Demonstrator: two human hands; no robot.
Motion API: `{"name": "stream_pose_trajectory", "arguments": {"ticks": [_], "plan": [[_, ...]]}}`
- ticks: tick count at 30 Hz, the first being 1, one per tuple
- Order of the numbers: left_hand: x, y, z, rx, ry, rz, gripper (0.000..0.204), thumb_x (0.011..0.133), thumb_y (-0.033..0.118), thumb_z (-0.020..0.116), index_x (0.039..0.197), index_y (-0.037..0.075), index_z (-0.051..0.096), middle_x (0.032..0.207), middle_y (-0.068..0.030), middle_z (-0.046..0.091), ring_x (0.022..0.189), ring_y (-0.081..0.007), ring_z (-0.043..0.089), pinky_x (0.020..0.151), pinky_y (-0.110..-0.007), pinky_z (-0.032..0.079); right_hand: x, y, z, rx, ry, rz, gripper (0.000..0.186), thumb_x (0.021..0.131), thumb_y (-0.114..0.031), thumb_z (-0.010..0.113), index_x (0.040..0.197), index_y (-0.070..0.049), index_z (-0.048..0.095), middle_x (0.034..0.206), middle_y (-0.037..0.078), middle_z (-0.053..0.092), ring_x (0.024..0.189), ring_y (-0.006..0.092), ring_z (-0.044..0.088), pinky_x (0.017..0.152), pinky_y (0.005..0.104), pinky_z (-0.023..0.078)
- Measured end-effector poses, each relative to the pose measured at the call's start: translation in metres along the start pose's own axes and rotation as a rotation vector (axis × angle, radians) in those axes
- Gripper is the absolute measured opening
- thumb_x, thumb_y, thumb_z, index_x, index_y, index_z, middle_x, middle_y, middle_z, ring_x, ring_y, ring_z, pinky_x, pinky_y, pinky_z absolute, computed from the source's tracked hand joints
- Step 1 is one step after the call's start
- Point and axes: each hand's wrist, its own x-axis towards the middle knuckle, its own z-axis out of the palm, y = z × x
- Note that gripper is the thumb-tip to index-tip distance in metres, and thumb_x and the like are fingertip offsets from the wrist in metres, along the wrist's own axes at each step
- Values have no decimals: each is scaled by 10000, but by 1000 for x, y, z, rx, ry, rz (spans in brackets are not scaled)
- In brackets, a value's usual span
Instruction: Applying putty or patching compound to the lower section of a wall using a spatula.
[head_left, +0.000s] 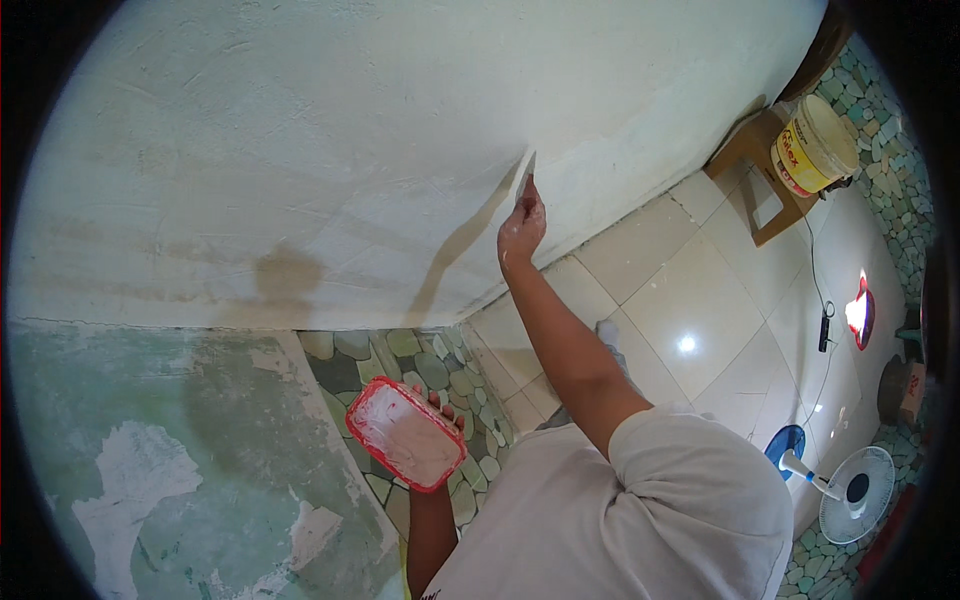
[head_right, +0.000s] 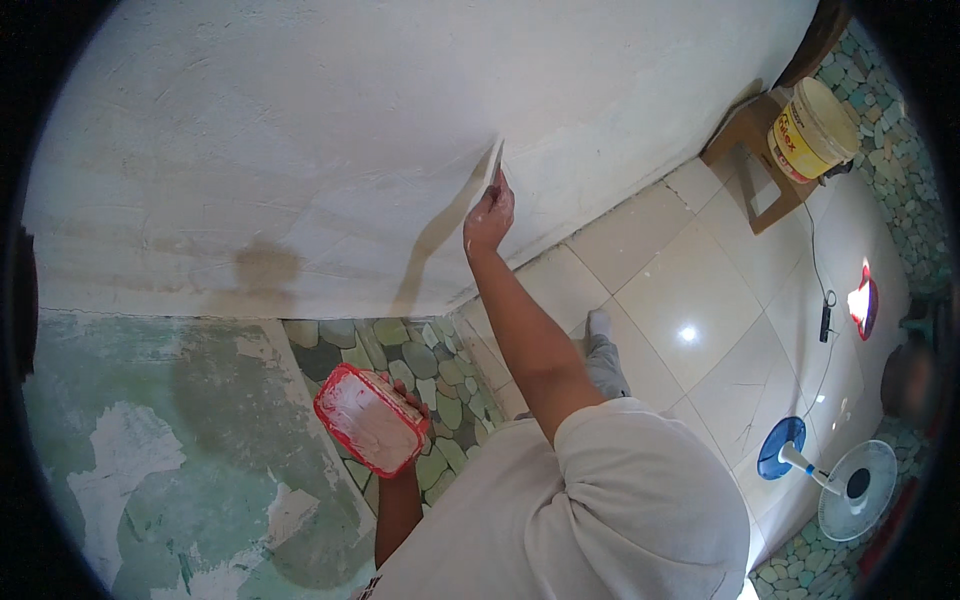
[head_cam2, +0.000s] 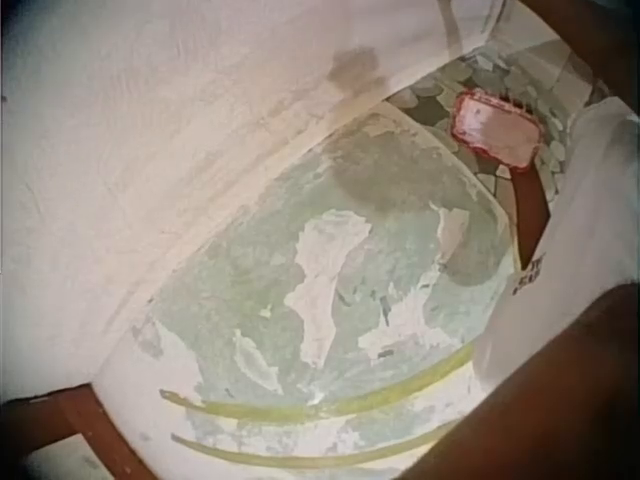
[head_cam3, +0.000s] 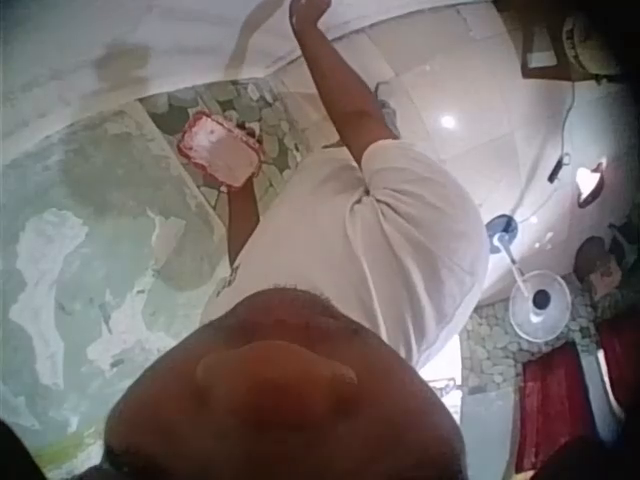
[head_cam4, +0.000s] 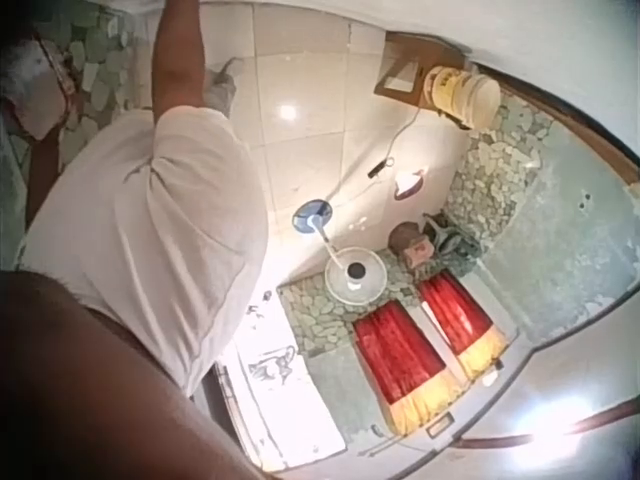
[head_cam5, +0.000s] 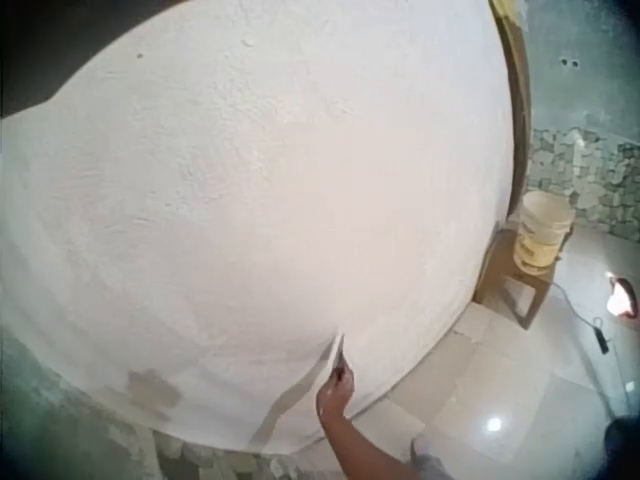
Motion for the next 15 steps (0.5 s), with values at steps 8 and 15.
{"name": "stream_pose_trajectory", "arguments": {"ticks": [8, 15], "plan": [[-4, 4, -3, 4, 35, 12, 921, 869, 650, 567, 1538, 83, 286, 1475, -211, 452, 1302, -384, 482, 1118, -579, 313, -61, -71, 41, 111, -162, 105, 372, 962, 9, 513, 1330, 4, 566, 1143, 142, 647, 1029, 189, 617, 899, 302, 479], [3, 4, 2, 13, 43, 9, 910, 869, 646, 565, 1536, 88, 298, 1460, -211, 467, 1275, -377, 494, 1100, -561, 336, -83, -65, 9, 219, -483, -67, 398, 962, 28, 468, 1345, -17, 565, 1203, 128, 633, 1046, 185, 611, 927, 283, 469]]}}
